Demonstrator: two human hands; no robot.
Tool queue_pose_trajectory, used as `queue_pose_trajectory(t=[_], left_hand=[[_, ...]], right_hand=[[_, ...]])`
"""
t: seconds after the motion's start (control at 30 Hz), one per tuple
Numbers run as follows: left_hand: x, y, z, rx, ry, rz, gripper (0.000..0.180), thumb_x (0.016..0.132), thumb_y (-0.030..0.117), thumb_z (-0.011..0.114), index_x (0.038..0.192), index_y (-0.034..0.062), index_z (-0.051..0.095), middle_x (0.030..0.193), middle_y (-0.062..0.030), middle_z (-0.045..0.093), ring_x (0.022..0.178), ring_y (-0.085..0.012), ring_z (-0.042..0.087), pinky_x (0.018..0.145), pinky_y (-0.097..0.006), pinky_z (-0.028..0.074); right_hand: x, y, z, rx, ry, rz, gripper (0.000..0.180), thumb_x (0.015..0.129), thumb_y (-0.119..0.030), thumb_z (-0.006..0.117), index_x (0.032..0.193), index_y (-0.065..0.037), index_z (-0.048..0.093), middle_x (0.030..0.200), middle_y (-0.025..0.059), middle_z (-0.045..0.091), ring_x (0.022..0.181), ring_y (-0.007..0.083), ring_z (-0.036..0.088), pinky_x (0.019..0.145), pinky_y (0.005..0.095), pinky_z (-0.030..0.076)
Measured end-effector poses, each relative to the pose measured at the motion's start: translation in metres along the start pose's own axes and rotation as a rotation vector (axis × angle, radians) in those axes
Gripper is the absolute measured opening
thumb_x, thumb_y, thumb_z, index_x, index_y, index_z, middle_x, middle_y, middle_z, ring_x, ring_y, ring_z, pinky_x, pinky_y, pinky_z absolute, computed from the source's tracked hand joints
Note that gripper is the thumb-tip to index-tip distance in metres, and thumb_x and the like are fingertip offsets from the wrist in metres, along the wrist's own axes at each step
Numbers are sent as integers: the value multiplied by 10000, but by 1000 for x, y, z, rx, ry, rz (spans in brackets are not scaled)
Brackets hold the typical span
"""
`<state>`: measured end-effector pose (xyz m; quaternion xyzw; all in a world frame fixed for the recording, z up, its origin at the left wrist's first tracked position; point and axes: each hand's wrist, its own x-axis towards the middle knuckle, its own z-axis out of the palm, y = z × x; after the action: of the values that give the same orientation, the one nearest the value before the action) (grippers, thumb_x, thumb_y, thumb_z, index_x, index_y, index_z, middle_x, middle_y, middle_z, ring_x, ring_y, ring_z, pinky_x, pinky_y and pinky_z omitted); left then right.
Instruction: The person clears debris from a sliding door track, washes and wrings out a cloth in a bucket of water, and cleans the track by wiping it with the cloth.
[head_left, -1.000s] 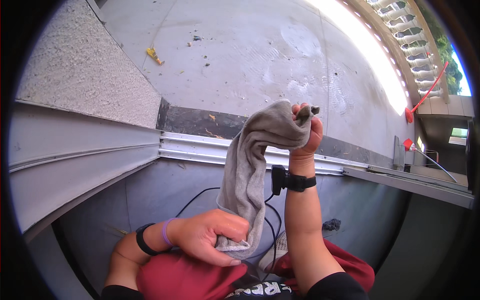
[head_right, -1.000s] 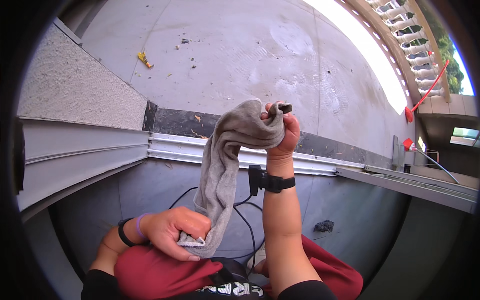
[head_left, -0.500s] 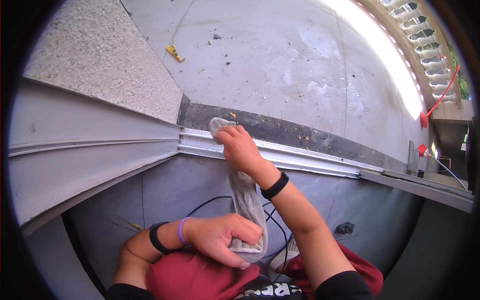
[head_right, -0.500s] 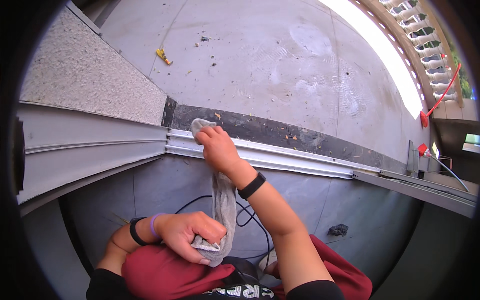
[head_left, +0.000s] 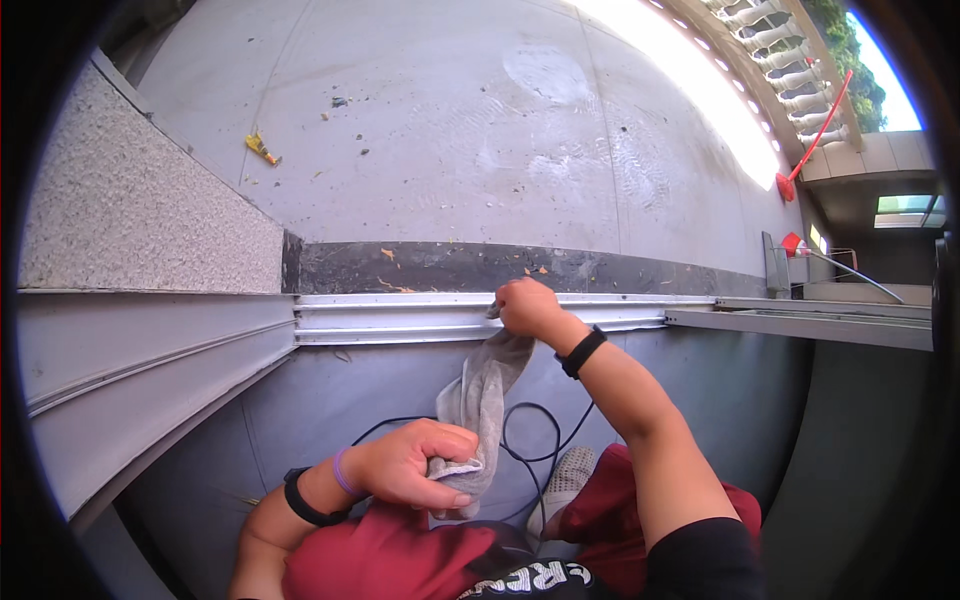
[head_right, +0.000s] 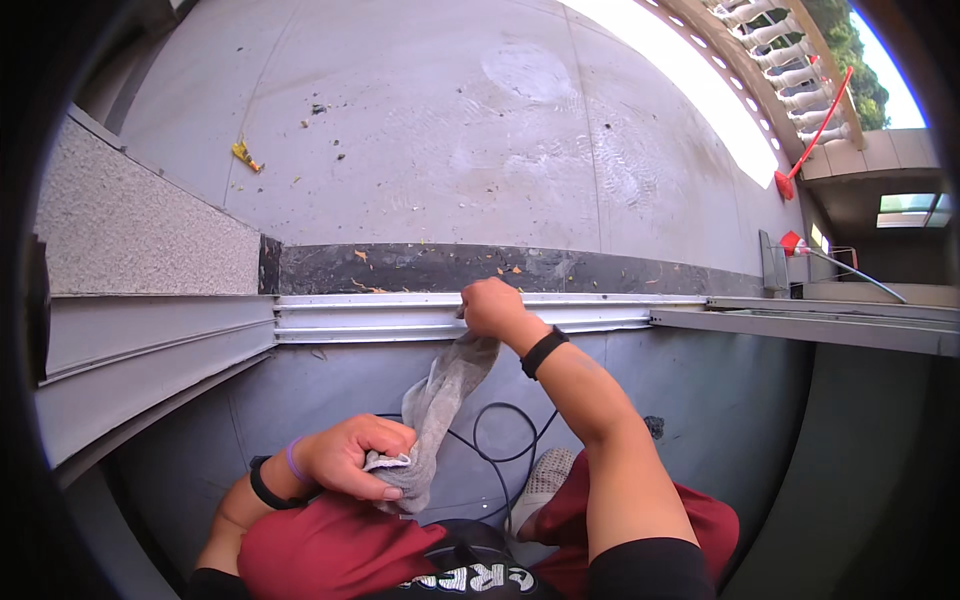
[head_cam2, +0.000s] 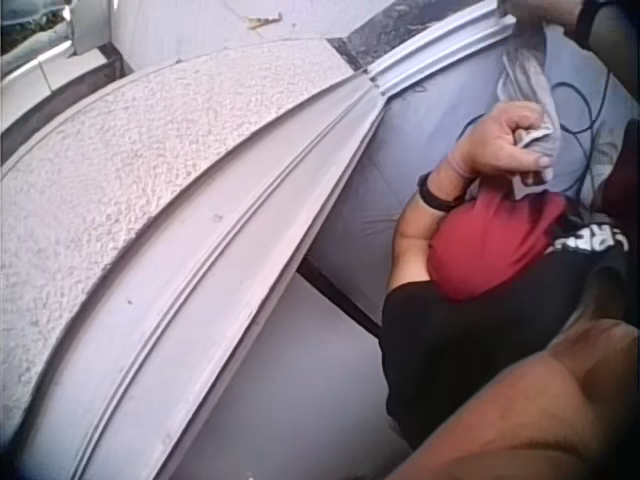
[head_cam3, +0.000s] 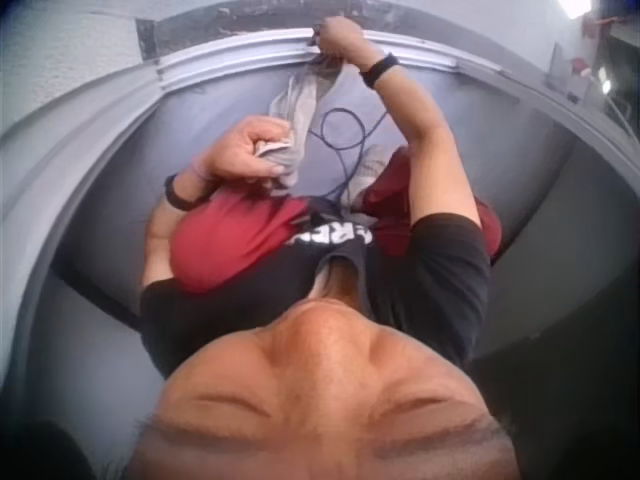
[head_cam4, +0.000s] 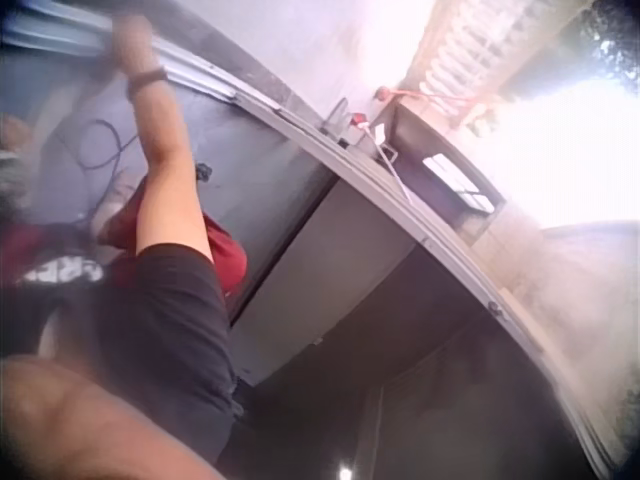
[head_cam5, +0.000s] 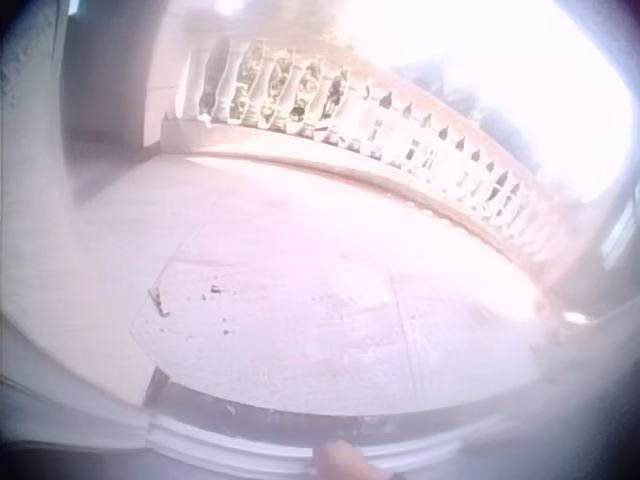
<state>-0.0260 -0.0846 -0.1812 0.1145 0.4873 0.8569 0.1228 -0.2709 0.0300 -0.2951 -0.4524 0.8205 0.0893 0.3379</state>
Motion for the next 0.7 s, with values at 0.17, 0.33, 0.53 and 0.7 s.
queue_pose_trajectory(t=[0.17,0.33,0.53,0.7], left_hand=[[21,3,14,-22,-49,41,204,710,113,673,681,6,501,697,-38,431,612,-139,422,597,-261,360],[24,49,21,-75,226,46,158,683,64,665,748,-3,538,1006,-75,446,762,-104,466,649,-246,407],[49,113,61,437,353,408,286,635,139,768,790,6,568,1196,-98,445,867,-98,531,625,-225,458],[55,171,123,499,184,55,170,757,125,664,899,52,604,723,11,590,642,-68,535,570,-238,454]], right_hand=[[-98,96,-119,1679,386,104,182,706,-62,434,760,8,593,642,36,537,683,147,542,616,279,437],[-192,70,-200,1081,645,69,172,752,-48,427,838,8,565,731,47,564,665,120,522,599,240,432],[-286,-72,-222,916,411,-195,193,822,-45,518,1009,-1,517,909,48,542,851,98,512,768,248,430],[-348,-117,-220,619,419,-713,298,895,-227,522,1119,-30,520,1085,105,515,985,186,506,843,302,418]])
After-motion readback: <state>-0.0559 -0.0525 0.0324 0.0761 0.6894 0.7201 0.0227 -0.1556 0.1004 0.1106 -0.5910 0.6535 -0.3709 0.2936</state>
